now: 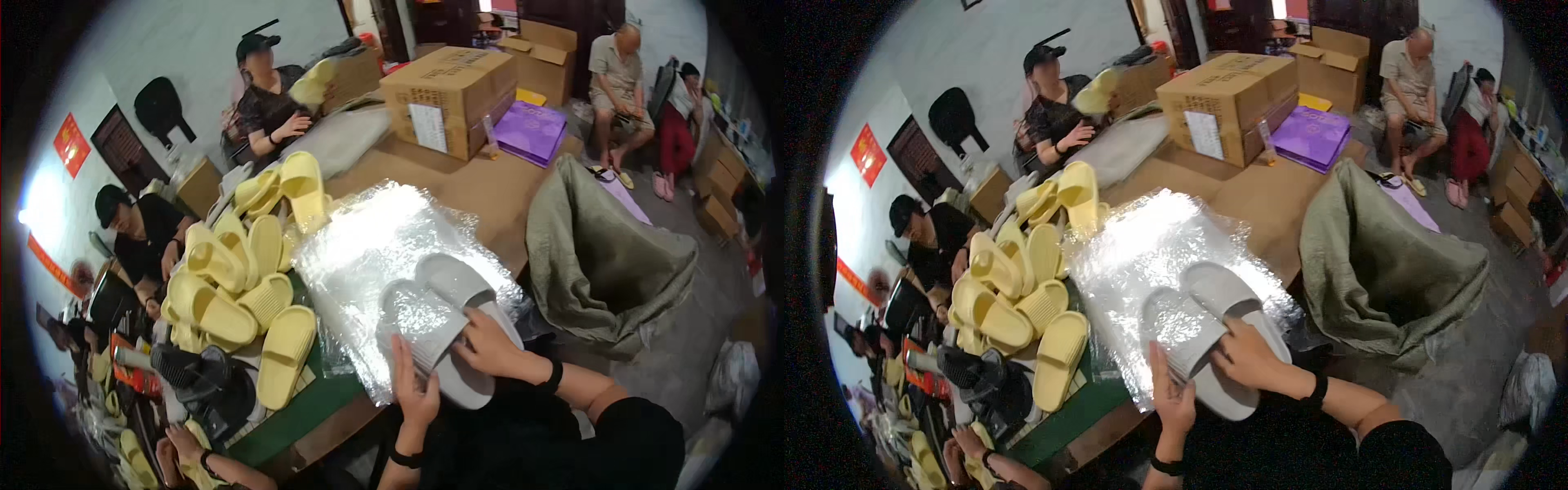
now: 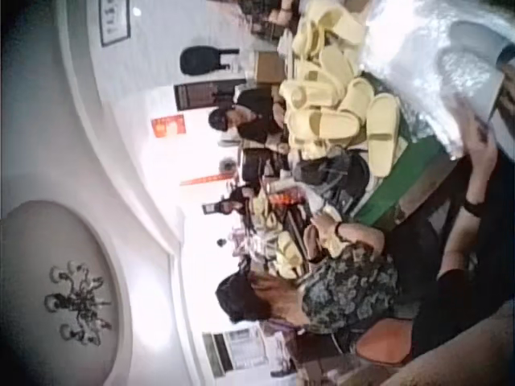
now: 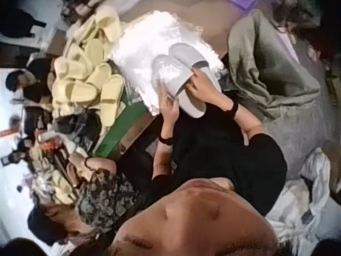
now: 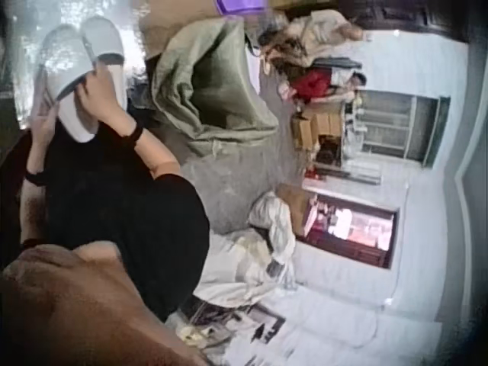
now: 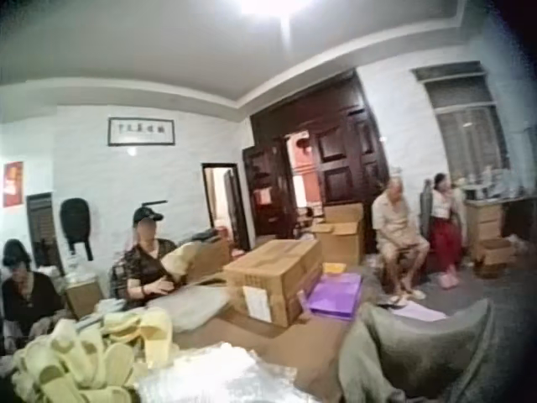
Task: The recorder is seen putting sandals into plastic bags for packaging in a shoe factory environment.
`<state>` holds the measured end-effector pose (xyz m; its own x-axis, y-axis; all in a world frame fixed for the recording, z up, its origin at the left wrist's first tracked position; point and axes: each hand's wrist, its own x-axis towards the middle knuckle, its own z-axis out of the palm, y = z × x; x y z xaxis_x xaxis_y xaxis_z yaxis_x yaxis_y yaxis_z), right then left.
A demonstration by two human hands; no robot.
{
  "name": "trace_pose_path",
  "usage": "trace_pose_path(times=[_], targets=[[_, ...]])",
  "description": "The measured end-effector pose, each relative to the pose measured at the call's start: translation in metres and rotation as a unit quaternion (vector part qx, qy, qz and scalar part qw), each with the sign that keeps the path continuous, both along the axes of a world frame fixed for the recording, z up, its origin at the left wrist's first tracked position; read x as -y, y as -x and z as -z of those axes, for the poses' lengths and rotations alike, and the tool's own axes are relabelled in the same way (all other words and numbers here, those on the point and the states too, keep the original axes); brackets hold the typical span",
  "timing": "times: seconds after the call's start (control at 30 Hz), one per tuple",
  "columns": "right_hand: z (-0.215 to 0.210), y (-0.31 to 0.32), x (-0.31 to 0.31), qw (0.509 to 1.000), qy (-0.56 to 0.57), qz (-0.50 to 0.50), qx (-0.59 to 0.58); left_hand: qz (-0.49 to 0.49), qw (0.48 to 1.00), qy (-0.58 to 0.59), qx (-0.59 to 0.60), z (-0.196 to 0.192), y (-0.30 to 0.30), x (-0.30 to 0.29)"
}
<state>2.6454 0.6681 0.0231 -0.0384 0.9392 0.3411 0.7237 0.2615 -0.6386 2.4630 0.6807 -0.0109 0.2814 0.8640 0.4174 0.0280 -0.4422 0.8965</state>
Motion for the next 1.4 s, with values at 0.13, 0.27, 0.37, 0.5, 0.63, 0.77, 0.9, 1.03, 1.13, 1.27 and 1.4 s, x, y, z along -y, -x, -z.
trace_pose_path(times=[0.13, 0.27, 0.37, 0.5, 0.63, 0.77, 0.9, 1.03, 1.13, 1.27, 1.4], targets=[[-0.014, -0.001, -0.002, 0.991, 0.040, 0.093, 0.086, -0.017, 1.000, -0.010, -0.023, 0.002, -0.004, 0.005], [-0.012, -0.005, -0.011, 0.985, -0.021, 0.112, 0.128, 0.016, 0.984, -0.114, -0.139, -0.003, 0.002, 0.001], [-0.010, -0.006, -0.012, 0.983, 0.028, 0.138, 0.117, 0.032, 0.975, -0.147, -0.165, 0.002, 0.006, -0.002], [-0.013, 0.007, -0.022, 0.965, -0.055, 0.159, 0.199, 0.033, 0.986, -0.087, -0.137, 0.002, 0.008, -0.002], [-0.026, 0.014, -0.037, 0.967, -0.041, 0.192, 0.165, -0.020, 0.998, -0.016, -0.057, 0.010, 0.008, -0.005], [-0.020, 0.030, -0.036, 0.974, -0.020, 0.197, 0.110, -0.104, 0.989, 0.051, 0.096, 0.017, 0.004, -0.004], [-0.005, 0.027, -0.039, 0.972, 0.002, 0.199, 0.125, -0.123, 0.953, 0.214, 0.176, 0.006, -0.002, -0.011], [0.001, 0.021, -0.052, 0.972, 0.039, 0.194, 0.130, -0.040, 0.948, 0.302, 0.092, 0.025, 0.004, -0.017], [0.004, 0.026, -0.063, 0.985, 0.031, 0.144, 0.090, -0.048, 0.971, 0.230, -0.043, 0.001, 0.010, 0.000], [-0.007, 0.004, -0.054, 0.995, 0.068, 0.048, 0.051, -0.004, 0.944, 0.020, -0.328, -0.027, 0.064, 0.043], [-0.009, -0.017, -0.019, 0.991, 0.048, -0.015, 0.126, -0.010, 0.955, 0.118, -0.272, 0.003, 0.117, 0.076]])
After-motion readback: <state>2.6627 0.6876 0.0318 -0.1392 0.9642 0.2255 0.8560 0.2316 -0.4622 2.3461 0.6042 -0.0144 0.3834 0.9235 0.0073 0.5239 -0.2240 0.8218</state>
